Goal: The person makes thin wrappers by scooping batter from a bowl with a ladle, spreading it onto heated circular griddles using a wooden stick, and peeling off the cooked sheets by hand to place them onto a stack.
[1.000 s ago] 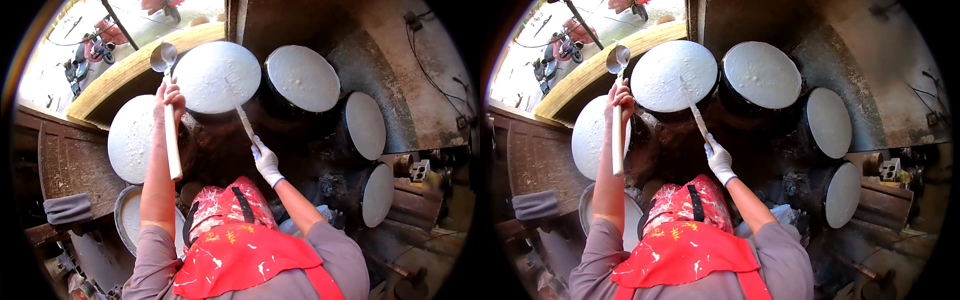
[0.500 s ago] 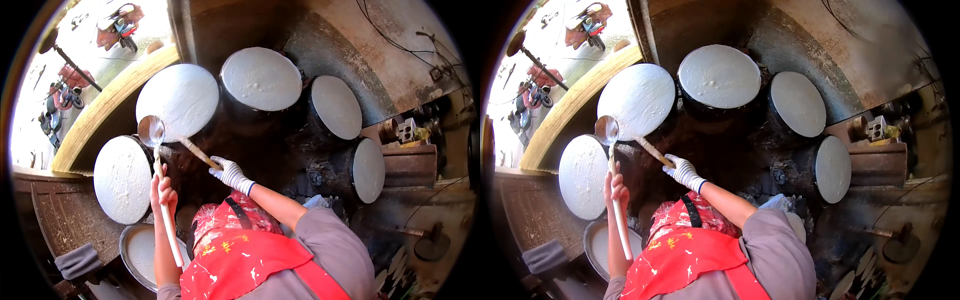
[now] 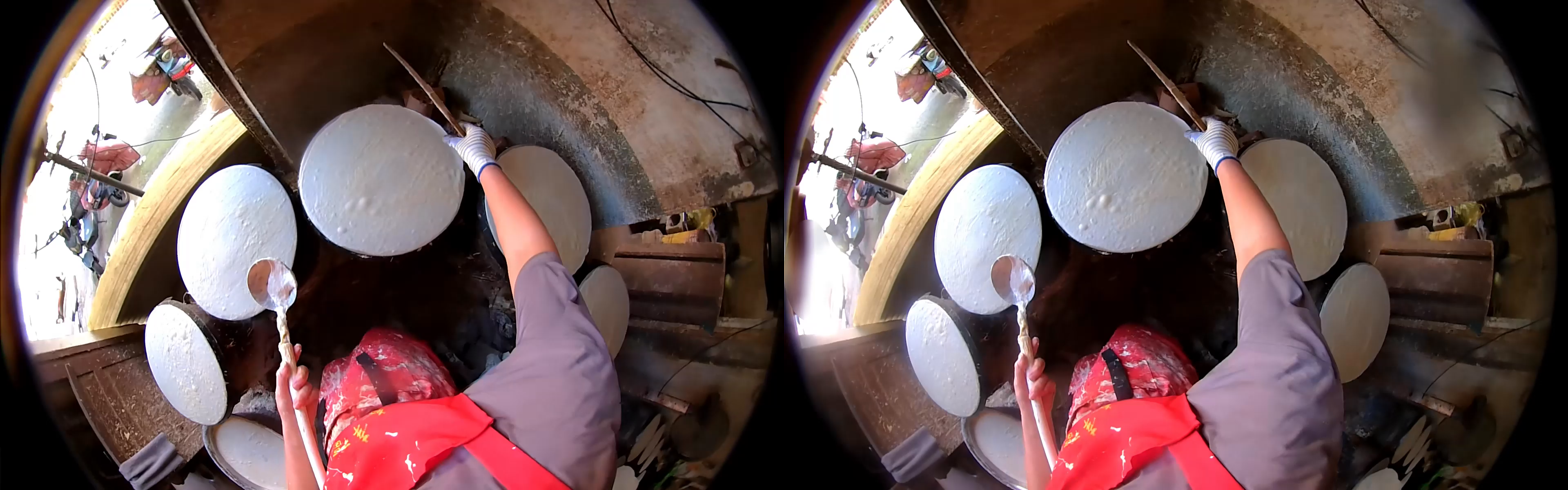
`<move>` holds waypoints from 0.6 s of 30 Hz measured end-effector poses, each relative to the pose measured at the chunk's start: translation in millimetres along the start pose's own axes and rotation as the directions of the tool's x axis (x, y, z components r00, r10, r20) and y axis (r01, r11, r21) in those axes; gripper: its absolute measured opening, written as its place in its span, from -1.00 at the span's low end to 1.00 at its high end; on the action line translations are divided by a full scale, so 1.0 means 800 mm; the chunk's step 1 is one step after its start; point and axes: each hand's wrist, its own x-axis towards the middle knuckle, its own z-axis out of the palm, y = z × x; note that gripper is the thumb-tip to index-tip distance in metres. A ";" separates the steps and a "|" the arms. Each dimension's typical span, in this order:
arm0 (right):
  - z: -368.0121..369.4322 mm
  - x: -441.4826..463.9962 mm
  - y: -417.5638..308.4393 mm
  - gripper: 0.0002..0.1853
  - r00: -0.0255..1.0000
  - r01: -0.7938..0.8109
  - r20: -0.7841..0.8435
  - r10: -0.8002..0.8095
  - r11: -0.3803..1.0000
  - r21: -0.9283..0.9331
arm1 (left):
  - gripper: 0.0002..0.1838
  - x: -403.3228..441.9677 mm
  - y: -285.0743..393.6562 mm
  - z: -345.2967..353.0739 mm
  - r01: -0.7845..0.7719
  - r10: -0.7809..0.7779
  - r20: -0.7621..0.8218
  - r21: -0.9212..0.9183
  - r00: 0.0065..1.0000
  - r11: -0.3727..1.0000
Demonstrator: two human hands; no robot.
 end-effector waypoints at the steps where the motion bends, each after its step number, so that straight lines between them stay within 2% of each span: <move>1: 0.007 0.016 0.001 -0.47 1.000 -0.006 0.008 0.006 1.000 -0.002 | -0.55 0.002 -0.004 0.001 -0.007 0.007 -0.012 -0.003 1.000 1.000; 3: 0.023 0.031 0.001 -0.44 0.995 0.019 0.096 -0.006 0.990 -0.137 | -0.55 0.006 -0.011 -0.001 -0.010 0.010 -0.014 0.005 1.000 1.000; 5: 0.023 0.041 0.000 -0.44 0.993 0.019 0.117 -0.001 0.989 -0.147 | -0.56 0.009 -0.014 0.000 -0.033 0.033 -0.086 0.010 0.996 0.999; 6: 0.019 0.046 -0.002 -0.47 0.983 0.046 0.180 -0.046 0.999 0.000 | -0.56 0.012 -0.013 -0.001 -0.030 0.029 -0.051 -0.015 0.998 0.999; 8: -0.004 0.035 -0.014 -0.56 0.945 0.067 0.288 -0.157 0.952 0.298 | -0.57 0.012 -0.010 0.002 -0.045 0.043 -0.083 -0.019 0.996 0.999; 9: -0.030 0.015 -0.035 -0.59 0.926 0.116 0.301 -0.227 0.931 0.345 | -0.57 0.012 -0.006 0.003 -0.043 0.043 -0.074 -0.008 0.996 0.999; 11: -0.032 0.011 -0.027 -0.65 0.939 0.109 0.240 -0.247 0.874 0.474 | -0.57 0.011 0.005 -0.001 -0.023 0.023 -0.062 -0.002 0.998 1.000; 12: -0.055 -0.014 -0.046 -0.69 0.954 0.050 0.236 -0.185 0.874 0.483 | -0.57 0.011 0.010 -0.001 -0.024 0.025 -0.065 0.020 0.998 1.000; 13: -0.094 -0.056 -0.078 -0.60 0.956 -0.033 0.273 -0.106 0.886 0.462 | -0.57 0.009 0.016 -0.002 -0.023 0.026 -0.068 0.042 0.997 0.999; 15: -0.129 -0.104 -0.096 -0.57 0.980 0.045 0.169 -0.108 0.940 0.339 | -0.58 0.004 0.033 -0.012 0.003 0.000 -0.057 0.055 0.998 0.998; 16: -0.141 -0.121 -0.091 -0.55 0.980 0.087 0.137 -0.145 0.930 0.357 | -0.57 0.002 0.042 -0.020 0.023 -0.022 -0.017 0.055 1.000 0.998; 18: -0.170 -0.171 -0.096 -0.53 0.973 0.225 -0.032 -0.226 0.922 0.317 | -0.57 -0.005 0.060 -0.032 0.059 -0.061 0.020 0.069 0.998 0.996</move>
